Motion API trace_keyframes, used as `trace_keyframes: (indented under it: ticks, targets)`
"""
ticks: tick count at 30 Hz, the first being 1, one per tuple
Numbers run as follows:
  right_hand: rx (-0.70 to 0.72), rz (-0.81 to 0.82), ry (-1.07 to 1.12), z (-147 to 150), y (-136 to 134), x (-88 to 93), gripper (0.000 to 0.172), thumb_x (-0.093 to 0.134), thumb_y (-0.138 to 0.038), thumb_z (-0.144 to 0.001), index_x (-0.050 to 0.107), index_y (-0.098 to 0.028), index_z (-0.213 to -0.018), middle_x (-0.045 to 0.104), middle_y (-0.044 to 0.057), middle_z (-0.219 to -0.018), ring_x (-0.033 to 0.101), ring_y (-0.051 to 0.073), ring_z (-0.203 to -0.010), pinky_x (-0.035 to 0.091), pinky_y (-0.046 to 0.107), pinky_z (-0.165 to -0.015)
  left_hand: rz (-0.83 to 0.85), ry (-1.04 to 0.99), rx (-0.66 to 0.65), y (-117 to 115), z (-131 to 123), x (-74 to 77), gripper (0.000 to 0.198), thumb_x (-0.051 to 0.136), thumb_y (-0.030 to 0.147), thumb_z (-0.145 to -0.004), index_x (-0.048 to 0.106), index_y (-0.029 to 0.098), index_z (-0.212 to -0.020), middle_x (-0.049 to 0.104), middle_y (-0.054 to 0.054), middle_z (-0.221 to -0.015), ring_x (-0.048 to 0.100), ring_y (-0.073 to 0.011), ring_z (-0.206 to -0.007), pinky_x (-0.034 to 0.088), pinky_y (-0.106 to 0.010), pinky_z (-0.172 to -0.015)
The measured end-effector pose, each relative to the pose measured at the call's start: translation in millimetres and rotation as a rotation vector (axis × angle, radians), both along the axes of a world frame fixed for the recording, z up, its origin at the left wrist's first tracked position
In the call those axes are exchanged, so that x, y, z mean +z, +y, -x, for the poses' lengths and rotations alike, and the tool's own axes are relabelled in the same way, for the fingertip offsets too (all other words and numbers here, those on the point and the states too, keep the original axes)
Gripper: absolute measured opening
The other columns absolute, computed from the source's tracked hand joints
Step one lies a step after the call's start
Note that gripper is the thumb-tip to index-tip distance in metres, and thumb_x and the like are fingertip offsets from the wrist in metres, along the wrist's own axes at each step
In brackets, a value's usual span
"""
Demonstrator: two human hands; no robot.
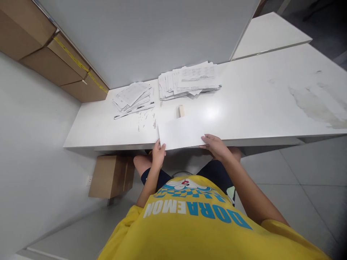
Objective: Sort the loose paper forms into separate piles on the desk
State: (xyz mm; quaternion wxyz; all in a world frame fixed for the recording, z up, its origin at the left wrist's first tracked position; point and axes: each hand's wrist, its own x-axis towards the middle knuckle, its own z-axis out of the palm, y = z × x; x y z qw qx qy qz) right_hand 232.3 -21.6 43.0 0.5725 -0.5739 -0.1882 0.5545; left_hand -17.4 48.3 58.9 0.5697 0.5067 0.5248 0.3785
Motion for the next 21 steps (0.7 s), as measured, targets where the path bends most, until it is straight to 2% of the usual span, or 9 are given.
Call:
trace_keyframes:
  ticks: [3,8,14,17,21]
  targets:
    - [0.027,0.013,-0.003,-6.1,-0.2,3.1,0.025,0.08,-0.038,-0.064,0.063,-0.023,-0.073,0.064,0.0,-0.072,0.062,0.017,-0.065,0.061,0.03,-0.059,0.012,0.022,0.033,4.7,-2.8,-8.2,0.06,0.068,0.038,-0.079,0.055,0.018,-0.135,0.047,0.006,-0.059,0.036,-0.0079,-0.046,0.03,-0.021,-0.043]
    - [0.031,0.081,-0.222,-4.9,-13.0,9.7,0.017,0.071,-0.036,-0.069,0.061,-0.022,-0.069,0.063,0.001,-0.064,0.061,0.017,-0.054,0.055,0.029,-0.051,-0.027,0.093,0.043,0.1,-6.2,-16.6,0.062,0.065,0.033,-0.082,0.051,0.018,-0.14,0.041,0.007,-0.056,0.041,-0.0112,-0.051,0.044,-0.024,-0.054]
    - [-0.023,0.171,-0.455,-12.9,-12.0,5.1,0.011,0.057,-0.033,-0.076,0.059,-0.022,-0.075,0.061,0.0,-0.053,0.058,0.018,-0.048,0.048,0.029,-0.049,-0.146,0.324,-0.098,10.6,-21.4,-2.5,0.052,0.056,0.026,-0.089,0.052,0.016,-0.14,0.041,0.006,-0.059,0.044,-0.0124,-0.056,0.046,-0.026,-0.064]
    - [-0.039,0.165,-0.45,-24.7,-13.1,-2.4,0.012,0.057,-0.034,-0.076,0.059,-0.022,-0.076,0.061,-0.001,-0.055,0.057,0.017,-0.047,0.046,0.028,-0.047,-0.24,0.422,-0.154,18.5,-29.3,5.9,0.042,0.055,0.02,-0.089,0.06,0.017,-0.131,0.04,0.006,-0.06,0.044,-0.0123,-0.058,0.043,-0.026,-0.066]
    - [-0.029,0.113,-0.407,-35.9,-23.3,-4.0,0.015,0.062,-0.037,-0.074,0.06,-0.022,-0.079,0.063,0.0,-0.06,0.06,0.018,-0.052,0.047,0.028,-0.048,-0.29,0.397,-0.171,13.9,-33.4,15.6,0.032,0.054,0.019,-0.089,0.066,0.019,-0.119,0.035,0.007,-0.057,0.04,-0.0111,-0.055,0.038,-0.023,-0.061]
